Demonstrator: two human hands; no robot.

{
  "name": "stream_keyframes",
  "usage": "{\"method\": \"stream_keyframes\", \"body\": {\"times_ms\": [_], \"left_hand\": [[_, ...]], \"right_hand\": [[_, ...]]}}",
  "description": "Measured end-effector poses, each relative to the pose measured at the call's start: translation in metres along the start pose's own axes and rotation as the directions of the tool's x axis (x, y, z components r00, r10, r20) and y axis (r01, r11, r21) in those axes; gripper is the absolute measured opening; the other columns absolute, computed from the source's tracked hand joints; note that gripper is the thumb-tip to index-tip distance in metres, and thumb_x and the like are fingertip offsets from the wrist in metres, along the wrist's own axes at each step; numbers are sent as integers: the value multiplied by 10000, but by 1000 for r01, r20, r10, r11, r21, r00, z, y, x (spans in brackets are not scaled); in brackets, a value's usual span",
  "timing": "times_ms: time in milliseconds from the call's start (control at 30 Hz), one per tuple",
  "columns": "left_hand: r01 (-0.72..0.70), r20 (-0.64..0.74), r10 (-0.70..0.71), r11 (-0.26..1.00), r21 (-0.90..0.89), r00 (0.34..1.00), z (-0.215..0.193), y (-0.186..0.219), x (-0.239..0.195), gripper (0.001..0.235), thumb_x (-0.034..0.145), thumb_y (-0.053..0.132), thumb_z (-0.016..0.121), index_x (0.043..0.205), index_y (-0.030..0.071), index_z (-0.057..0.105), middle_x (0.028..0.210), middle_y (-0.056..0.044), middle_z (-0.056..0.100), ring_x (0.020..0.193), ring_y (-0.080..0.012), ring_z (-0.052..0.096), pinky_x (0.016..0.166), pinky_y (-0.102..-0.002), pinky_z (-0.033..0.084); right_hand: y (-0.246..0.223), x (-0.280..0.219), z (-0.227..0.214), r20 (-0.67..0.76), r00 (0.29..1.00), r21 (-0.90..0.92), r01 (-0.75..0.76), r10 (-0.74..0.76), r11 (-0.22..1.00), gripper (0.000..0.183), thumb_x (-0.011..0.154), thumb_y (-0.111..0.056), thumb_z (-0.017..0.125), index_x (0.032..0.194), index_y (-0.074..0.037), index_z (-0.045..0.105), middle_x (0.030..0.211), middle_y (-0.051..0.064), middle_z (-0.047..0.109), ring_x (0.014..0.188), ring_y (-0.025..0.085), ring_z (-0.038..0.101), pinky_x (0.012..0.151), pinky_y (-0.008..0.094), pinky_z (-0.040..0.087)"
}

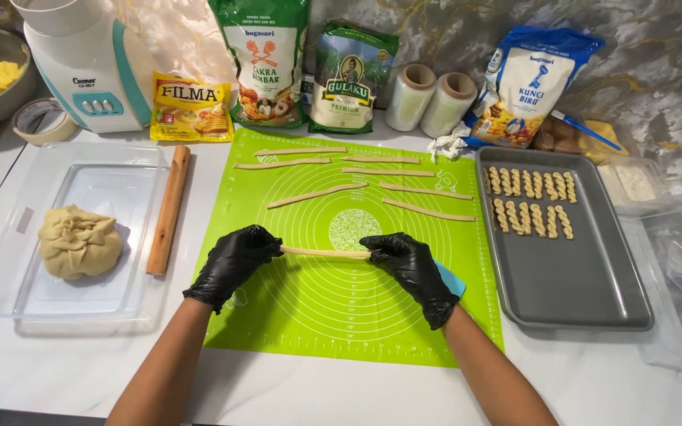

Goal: Shaping pre-cut dough strips into twisted pastries and placing them on a baking tray.

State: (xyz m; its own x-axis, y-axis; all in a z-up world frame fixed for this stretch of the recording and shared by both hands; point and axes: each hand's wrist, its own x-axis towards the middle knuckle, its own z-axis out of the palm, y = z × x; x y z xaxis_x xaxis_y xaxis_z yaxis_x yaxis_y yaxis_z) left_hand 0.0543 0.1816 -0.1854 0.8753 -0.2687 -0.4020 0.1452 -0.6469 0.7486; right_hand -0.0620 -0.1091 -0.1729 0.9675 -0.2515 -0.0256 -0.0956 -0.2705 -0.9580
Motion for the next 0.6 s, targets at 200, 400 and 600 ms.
{"method": "stream_keyframes", "body": {"times_ms": [200, 400, 600], "left_hand": [[28, -40, -19, 974, 225, 999, 17, -21, 8, 258, 897, 512, 678, 1104, 370, 739, 1104, 11, 774, 1117, -306, 715, 1018, -479, 550], [-262, -205, 372, 870, 419, 905, 28, -50, 13, 229, 878, 436, 719, 907, 208, 727, 846, -77, 668, 899, -345, 706, 821, -480, 575], [-235, -302, 430, 826, 513, 851, 22, -63, 14, 480, 817, 331, 764, 1272, 272, 623, 1112, -67, 619, 1066, -338, 642, 890, -492, 543]], "right_hand": [[34, 8, 9, 21, 984, -256, 174, -174, 951, 160, 875, -64, 800, 1031, -90, 831, 1086, 120, 792, 1063, 289, 743, 985, 361, 567], [74, 12, -15, 64, 947, -626, 283, -314, 727, 148, 880, -228, 798, 1020, -223, 846, 1226, 30, 765, 1149, 256, 690, 961, 350, 561], [58, 5, -23, -91, 946, -730, 148, -310, 667, 312, 899, -235, 747, 1206, -212, 792, 1346, 65, 698, 1241, 275, 627, 1048, 403, 511]]}}
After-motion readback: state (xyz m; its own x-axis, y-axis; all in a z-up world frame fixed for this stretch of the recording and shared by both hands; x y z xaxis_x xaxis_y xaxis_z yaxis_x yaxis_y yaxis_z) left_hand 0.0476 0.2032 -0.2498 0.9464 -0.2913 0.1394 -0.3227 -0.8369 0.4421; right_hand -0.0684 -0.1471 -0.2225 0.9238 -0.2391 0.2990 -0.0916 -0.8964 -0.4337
